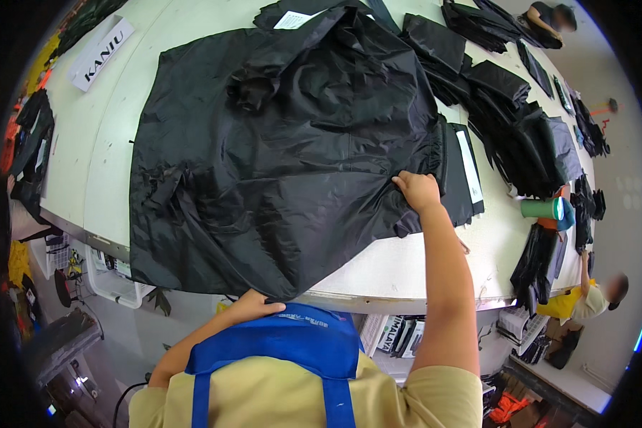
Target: The person folds black garments on a white table, aligning edges and smoothing the fabric. The person places folded items into a white basket and continues folding additional garments.
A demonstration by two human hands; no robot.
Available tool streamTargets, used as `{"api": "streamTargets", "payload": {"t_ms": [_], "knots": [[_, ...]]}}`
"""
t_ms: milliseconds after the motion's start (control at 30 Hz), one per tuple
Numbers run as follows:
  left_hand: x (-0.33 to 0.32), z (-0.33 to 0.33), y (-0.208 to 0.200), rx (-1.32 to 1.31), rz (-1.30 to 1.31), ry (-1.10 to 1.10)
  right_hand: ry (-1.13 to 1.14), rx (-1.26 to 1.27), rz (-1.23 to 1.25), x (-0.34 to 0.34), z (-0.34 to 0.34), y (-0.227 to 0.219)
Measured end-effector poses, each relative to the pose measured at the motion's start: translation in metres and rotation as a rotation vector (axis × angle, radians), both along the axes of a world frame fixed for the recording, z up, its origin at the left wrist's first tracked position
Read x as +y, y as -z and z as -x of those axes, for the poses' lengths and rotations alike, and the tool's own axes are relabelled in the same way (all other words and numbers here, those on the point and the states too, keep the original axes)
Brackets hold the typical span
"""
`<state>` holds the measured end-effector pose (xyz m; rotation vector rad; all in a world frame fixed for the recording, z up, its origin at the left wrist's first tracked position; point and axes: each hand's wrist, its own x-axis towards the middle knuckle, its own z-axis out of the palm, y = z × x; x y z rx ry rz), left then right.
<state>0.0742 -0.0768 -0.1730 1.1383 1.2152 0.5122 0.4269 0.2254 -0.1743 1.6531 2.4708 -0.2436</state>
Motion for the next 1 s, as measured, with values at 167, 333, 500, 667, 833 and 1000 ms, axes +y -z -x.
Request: {"api": "streamTargets", "payload": {"t_ms": [167, 333, 500, 667, 833, 1000], "knots": [[0.005, 0.059, 0.002, -0.836, 0.470, -0.954, 0.210, 0.529, 0.080, 0.003, -0.005, -0.013], [0.060, 0.133, 0.024, -0.239, 0.206, -1.354, -0.104, 0.606, -0.167, -0.008, -0.047, 0.005], [0.031, 0.135, -0.012, -0.702, -0.006, -1.266, 0.151, 0.237, -0.012, 0.003, -0.025, -0.019], [-0.031, 0.132, 0.016, -0.627, 0.391, -1.093, 0.306, -0.007, -0.422, -0.015, 0.027, -0.009], [0.004, 0.156, -0.020, -0.100, -0.004, -1.380, -0.533, 0.571, -0.049, -0.149, 0.179, -0.037], [0.034, 0.196, -0.003, 0.080, -0.166, -0.948, -0.526, 0.789, 0.273, -0.206, 0.230, -0.030]]}}
